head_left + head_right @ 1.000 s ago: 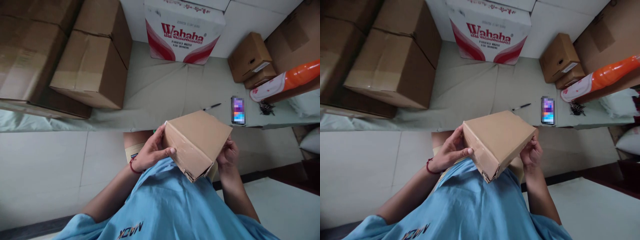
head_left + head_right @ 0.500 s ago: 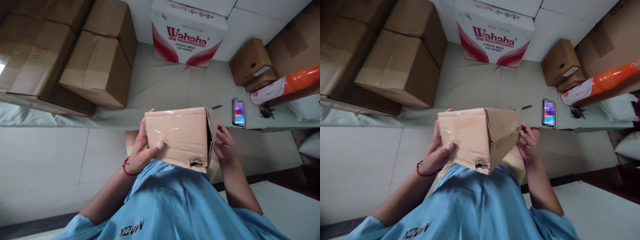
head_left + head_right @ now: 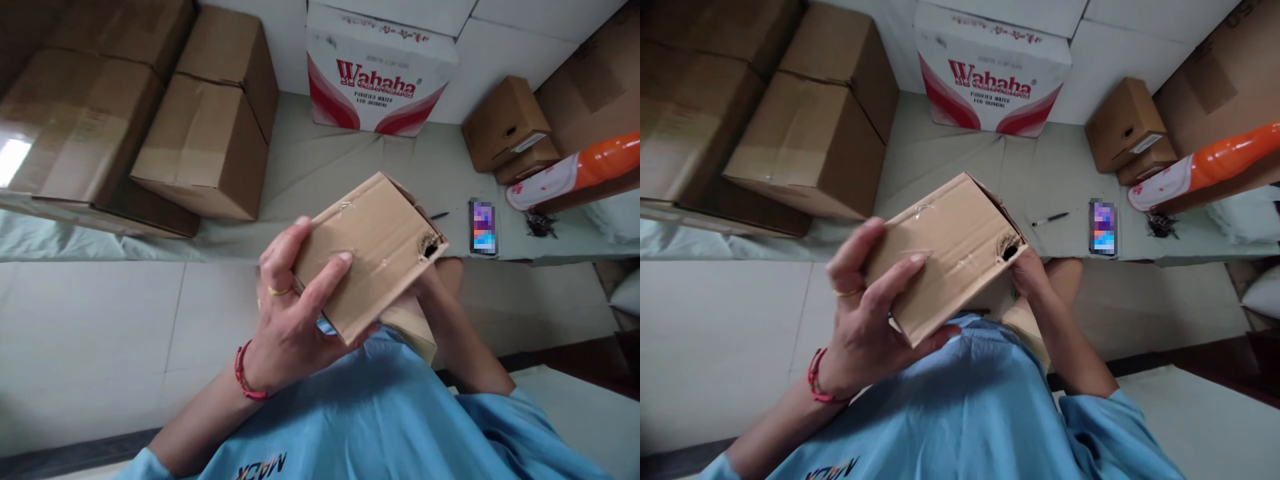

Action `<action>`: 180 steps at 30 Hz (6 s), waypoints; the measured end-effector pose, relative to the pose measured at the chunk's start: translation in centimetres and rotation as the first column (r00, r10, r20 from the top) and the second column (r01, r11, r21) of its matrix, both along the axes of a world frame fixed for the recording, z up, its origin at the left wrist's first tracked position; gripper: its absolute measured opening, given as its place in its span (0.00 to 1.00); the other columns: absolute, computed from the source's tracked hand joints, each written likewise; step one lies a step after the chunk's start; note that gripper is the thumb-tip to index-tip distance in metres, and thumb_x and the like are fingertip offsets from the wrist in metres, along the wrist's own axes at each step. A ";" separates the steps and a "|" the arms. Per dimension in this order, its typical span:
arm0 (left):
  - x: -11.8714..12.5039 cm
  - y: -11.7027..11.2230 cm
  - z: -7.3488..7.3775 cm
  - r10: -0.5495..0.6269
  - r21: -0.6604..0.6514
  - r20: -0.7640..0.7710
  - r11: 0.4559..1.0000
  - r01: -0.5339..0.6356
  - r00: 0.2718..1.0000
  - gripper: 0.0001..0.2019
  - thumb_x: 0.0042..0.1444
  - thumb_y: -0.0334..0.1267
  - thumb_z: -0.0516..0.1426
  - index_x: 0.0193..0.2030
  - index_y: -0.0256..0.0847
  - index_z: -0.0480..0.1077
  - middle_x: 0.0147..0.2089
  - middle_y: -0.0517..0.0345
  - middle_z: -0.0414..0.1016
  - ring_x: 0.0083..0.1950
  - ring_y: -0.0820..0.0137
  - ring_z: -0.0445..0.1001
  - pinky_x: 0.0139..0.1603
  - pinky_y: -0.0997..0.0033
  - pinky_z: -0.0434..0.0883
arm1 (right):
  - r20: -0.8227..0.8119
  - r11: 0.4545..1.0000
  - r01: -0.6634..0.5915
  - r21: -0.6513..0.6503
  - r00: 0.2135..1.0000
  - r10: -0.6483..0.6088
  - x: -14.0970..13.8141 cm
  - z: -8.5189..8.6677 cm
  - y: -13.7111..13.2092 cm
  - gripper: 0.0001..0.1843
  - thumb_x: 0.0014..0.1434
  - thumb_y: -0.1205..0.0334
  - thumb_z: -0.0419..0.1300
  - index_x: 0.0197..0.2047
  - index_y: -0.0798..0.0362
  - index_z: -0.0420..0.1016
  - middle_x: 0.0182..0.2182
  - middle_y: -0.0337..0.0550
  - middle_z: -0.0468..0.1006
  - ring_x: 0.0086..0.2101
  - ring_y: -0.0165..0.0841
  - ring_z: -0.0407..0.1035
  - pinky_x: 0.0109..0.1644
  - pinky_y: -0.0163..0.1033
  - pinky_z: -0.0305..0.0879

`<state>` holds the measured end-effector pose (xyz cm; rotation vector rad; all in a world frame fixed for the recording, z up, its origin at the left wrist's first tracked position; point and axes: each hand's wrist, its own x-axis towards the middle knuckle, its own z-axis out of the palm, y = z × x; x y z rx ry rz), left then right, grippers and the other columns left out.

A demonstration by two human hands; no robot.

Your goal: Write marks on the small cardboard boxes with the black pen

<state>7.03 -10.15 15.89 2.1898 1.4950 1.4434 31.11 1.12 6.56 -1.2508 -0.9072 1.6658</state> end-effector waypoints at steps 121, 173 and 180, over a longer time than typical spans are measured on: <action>3.1 0.7 0.4 -0.054 -0.080 -0.255 0.996 0.035 0.965 0.31 0.58 0.35 0.71 0.69 0.47 0.74 0.72 0.36 0.60 0.73 0.43 0.67 0.77 0.30 0.64 | 0.599 0.792 -0.423 0.441 0.795 0.092 3.6 15.5 -0.9 0.08 0.63 0.66 0.63 0.31 0.48 0.74 0.20 0.34 0.68 0.23 0.29 0.59 0.28 0.40 0.55; 5.6 10.1 -3.3 0.347 0.157 0.021 0.925 -0.346 0.938 0.39 0.54 0.61 0.75 0.67 0.44 0.76 0.68 0.39 0.66 0.69 0.42 0.66 0.72 0.41 0.60 | 0.986 0.983 -0.161 0.091 0.154 -0.066 14.9 -2.6 13.9 0.36 0.66 0.57 0.59 0.73 0.62 0.66 0.43 0.59 0.86 0.48 0.50 0.80 0.56 0.49 0.72; 7.4 5.9 -2.7 0.096 0.120 -0.133 0.990 -0.080 0.986 0.27 0.66 0.33 0.68 0.71 0.44 0.74 0.67 0.40 0.68 0.62 0.54 0.69 0.60 0.57 0.72 | 0.959 0.963 0.065 0.261 -0.128 -0.251 22.1 -2.7 10.2 0.45 0.64 0.46 0.63 0.74 0.67 0.64 0.68 0.79 0.68 0.66 0.63 0.63 0.67 0.62 0.62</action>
